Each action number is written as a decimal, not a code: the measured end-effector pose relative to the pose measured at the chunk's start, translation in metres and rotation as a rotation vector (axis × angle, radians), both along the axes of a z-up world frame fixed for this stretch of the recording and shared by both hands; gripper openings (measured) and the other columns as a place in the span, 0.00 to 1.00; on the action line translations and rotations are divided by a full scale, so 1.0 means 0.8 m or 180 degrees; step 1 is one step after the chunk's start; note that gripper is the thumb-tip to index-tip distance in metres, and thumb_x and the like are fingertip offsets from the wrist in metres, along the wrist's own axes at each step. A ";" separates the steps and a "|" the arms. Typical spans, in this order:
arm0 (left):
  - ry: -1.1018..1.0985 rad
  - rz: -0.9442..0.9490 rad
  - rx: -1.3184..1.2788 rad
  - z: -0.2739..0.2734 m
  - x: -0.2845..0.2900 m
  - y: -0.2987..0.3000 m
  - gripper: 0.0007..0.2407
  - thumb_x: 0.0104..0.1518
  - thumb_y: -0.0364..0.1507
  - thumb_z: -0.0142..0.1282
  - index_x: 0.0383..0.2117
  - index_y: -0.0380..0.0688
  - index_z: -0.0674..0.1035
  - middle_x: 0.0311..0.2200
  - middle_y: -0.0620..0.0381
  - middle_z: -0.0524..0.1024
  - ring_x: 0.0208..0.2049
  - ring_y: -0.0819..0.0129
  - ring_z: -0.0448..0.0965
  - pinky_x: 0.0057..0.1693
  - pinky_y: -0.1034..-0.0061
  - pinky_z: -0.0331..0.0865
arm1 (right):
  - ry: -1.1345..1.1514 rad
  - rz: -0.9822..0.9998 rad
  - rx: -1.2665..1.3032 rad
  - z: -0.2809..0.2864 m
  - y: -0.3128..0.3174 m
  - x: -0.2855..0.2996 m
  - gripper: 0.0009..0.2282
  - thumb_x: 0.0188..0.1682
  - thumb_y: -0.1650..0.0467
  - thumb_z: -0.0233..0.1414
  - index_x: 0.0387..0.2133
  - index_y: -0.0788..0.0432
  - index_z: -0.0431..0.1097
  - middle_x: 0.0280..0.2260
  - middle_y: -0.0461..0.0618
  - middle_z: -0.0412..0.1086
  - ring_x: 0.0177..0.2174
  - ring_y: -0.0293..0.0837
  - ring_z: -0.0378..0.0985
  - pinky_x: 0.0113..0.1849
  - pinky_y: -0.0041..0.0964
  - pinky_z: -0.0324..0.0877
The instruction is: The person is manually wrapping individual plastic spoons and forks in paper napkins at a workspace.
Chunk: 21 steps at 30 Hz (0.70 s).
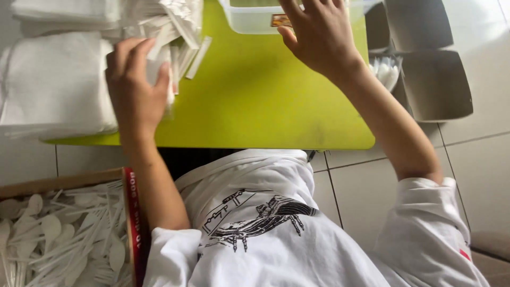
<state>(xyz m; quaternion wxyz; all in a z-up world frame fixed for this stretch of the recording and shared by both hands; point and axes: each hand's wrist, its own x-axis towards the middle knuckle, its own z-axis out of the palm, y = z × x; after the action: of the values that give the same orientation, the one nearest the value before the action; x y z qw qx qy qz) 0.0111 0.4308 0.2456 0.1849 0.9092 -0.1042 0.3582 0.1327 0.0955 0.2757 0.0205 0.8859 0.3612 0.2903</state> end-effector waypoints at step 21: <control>0.0702 0.0545 0.0081 -0.038 0.019 0.025 0.18 0.56 0.30 0.70 0.52 0.41 0.80 0.51 0.52 0.73 0.51 0.54 0.72 0.50 0.62 0.73 | -0.0546 0.1232 -0.0375 -0.027 0.129 -0.056 0.17 0.58 0.73 0.58 0.60 0.56 0.70 0.55 0.56 0.70 0.51 0.53 0.76 0.45 0.45 0.79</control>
<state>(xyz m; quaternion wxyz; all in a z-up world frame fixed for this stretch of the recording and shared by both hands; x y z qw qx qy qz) 0.0262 0.4505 0.2154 0.1524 0.9509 -0.0097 0.2691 0.0881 0.1989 0.2542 0.0469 0.7693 0.5379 0.3415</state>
